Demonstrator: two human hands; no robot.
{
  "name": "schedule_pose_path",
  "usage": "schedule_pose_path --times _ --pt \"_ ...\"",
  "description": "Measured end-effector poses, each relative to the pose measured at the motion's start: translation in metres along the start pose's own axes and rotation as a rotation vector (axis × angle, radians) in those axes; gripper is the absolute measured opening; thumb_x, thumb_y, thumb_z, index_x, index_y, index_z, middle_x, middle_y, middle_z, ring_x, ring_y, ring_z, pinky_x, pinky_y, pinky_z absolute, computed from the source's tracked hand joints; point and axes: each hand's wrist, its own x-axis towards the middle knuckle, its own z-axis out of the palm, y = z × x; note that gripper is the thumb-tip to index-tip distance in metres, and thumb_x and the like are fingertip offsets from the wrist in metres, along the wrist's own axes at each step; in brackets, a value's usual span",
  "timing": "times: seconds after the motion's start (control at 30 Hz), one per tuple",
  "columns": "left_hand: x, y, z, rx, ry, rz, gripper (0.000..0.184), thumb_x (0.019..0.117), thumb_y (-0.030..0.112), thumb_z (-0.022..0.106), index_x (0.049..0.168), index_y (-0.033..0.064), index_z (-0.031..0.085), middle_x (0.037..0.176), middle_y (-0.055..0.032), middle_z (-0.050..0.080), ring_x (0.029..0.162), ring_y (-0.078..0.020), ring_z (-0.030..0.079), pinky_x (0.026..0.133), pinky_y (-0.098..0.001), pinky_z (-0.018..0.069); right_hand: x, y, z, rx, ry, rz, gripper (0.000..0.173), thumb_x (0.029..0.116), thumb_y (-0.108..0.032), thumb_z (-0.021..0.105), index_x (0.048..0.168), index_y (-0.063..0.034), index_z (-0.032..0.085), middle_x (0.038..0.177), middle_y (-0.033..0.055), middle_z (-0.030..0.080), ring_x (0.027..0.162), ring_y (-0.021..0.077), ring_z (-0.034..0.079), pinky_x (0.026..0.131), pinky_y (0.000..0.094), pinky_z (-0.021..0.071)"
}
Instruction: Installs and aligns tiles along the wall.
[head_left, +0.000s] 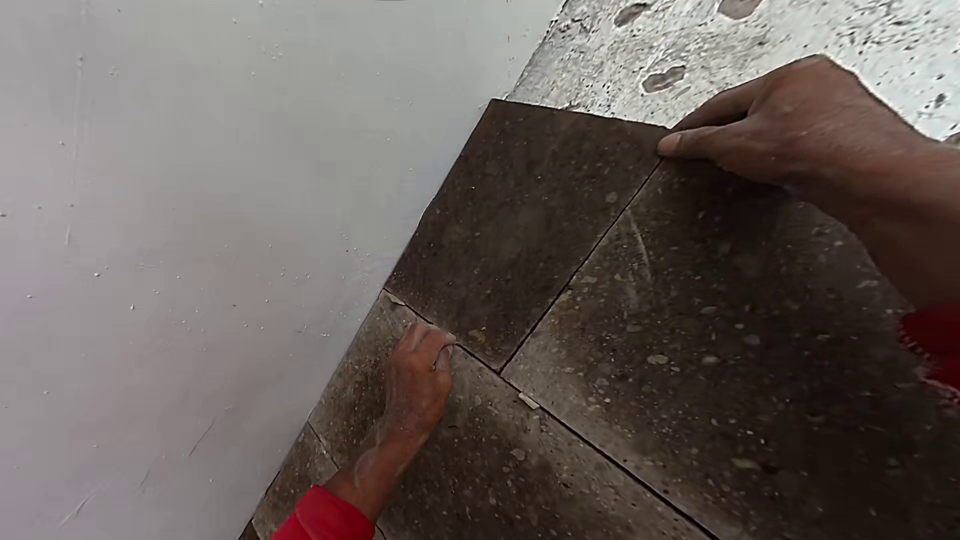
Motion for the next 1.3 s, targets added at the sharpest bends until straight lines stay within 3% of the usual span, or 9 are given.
schedule_pose_path --times 0.17,0.43,0.87,1.13,1.3 --pt "0.007 -0.014 -0.005 0.081 -0.054 0.286 0.013 0.0931 0.002 0.064 0.097 0.0029 0.076 0.099 -0.0108 0.072 0.098 -0.0233 0.07 0.085 -0.035 0.0595 -0.001 -0.002 0.002 0.081 0.021 0.066 0.027 0.0978 -0.033 0.069 0.102 -0.0073 0.076 0.099 0.0255 0.069 0.093 0.0407 0.065 0.079 0.0683 0.045" --pt "0.011 -0.016 -0.011 0.181 -0.104 0.466 0.014 0.0906 0.001 0.061 0.091 0.0026 0.075 0.09 -0.0109 0.069 0.087 -0.0259 0.068 0.074 -0.0353 0.058 0.006 0.004 0.006 0.149 0.024 0.111 0.028 0.0949 -0.036 0.071 0.103 -0.0091 0.076 0.099 0.0204 0.07 0.089 0.0323 0.065 0.079 0.0617 0.0483" --pt "0.028 -0.013 -0.017 0.316 -0.228 0.652 0.015 0.0921 0.003 0.061 0.094 0.0037 0.076 0.088 -0.0092 0.066 0.081 -0.0255 0.063 0.064 -0.035 0.0544 0.008 0.003 0.006 0.156 0.037 0.129 0.026 0.0932 -0.033 0.073 0.102 -0.0096 0.076 0.101 0.0199 0.07 0.092 0.0327 0.065 0.079 0.0617 0.0477" --pt "0.029 -0.016 -0.015 0.333 -0.219 0.728 0.012 0.09 0.002 0.061 0.088 0.0031 0.073 0.084 -0.0095 0.064 0.076 -0.0252 0.063 0.058 -0.0342 0.0524 0.004 0.001 0.005 0.145 0.049 0.101 0.023 0.0935 -0.032 0.073 0.099 -0.0094 0.077 0.097 0.0215 0.07 0.09 0.0352 0.065 0.077 0.0637 0.0465" --pt "0.041 -0.012 -0.023 0.365 -0.355 0.829 0.01 0.0906 0.003 0.062 0.086 0.0039 0.071 0.087 -0.0096 0.064 0.077 -0.0261 0.062 0.058 -0.0353 0.0521 0.003 0.0 0.005 0.159 0.055 0.129 0.022 0.0927 -0.031 0.074 0.098 -0.0103 0.077 0.096 0.0201 0.07 0.088 0.0335 0.065 0.076 0.0621 0.0468"
